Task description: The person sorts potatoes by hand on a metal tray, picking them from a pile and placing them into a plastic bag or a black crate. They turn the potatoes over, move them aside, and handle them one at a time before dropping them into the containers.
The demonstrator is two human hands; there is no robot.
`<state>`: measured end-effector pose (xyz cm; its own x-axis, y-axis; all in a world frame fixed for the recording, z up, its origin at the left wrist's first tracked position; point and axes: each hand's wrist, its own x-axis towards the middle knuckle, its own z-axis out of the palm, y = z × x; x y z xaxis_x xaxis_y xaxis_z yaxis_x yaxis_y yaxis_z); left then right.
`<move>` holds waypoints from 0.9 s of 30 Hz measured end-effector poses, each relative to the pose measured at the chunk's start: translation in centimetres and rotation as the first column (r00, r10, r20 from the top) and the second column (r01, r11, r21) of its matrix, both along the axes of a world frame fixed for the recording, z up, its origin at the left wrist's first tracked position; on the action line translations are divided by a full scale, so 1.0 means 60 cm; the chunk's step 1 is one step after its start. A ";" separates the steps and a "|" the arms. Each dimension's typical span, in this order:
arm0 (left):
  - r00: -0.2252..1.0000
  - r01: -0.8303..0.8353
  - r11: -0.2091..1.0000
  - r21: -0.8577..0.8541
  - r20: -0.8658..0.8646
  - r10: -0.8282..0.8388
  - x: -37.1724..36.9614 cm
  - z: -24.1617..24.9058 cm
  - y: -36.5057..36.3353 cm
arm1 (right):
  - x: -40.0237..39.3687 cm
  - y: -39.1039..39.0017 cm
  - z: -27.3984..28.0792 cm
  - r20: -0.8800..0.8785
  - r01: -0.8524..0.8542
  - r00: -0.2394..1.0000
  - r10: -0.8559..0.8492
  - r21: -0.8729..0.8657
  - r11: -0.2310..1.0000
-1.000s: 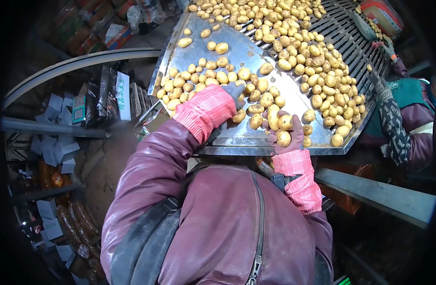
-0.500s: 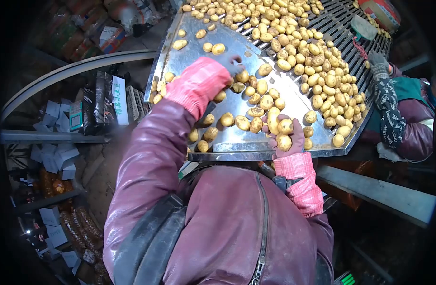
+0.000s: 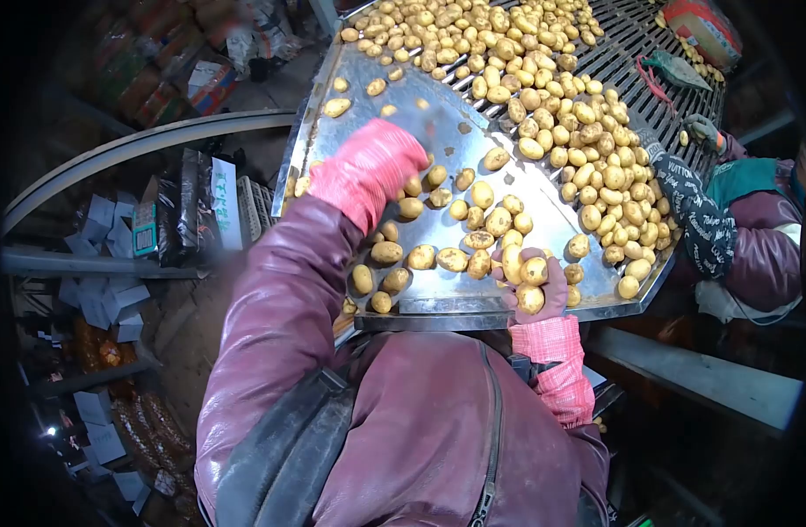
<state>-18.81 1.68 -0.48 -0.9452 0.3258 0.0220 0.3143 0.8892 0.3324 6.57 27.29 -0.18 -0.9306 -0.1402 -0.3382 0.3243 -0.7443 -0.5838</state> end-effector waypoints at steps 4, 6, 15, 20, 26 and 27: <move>0.996 -0.086 0.984 -0.158 0.002 0.088 -0.130 -0.053 -0.051 | 0.000 -0.005 0.017 0.037 0.031 0.999 -0.036 0.130 0.991; 0.997 -0.016 0.935 -0.355 -0.080 -0.013 -0.137 -0.083 -0.050 | 0.002 -0.010 0.027 0.016 0.047 0.999 -0.049 0.117 0.992; 0.997 -0.040 0.997 -0.059 0.069 0.044 -0.067 -0.014 -0.034 | 0.013 -0.018 0.028 -0.147 0.108 0.988 -0.044 0.461 0.881; 0.755 -0.254 0.582 0.772 0.535 -0.380 0.120 0.028 0.037 | 0.021 -0.010 0.013 -0.281 0.167 0.958 -0.047 0.421 0.892; 0.595 -0.228 0.567 0.791 0.574 -0.562 0.356 0.077 0.158 | 0.075 0.033 -0.037 -0.630 0.411 0.774 -0.070 0.415 0.812; 0.605 -0.191 0.506 0.841 0.507 -0.614 0.385 0.062 0.179 | 0.112 0.055 -0.020 -0.574 0.385 0.816 -0.072 0.446 0.808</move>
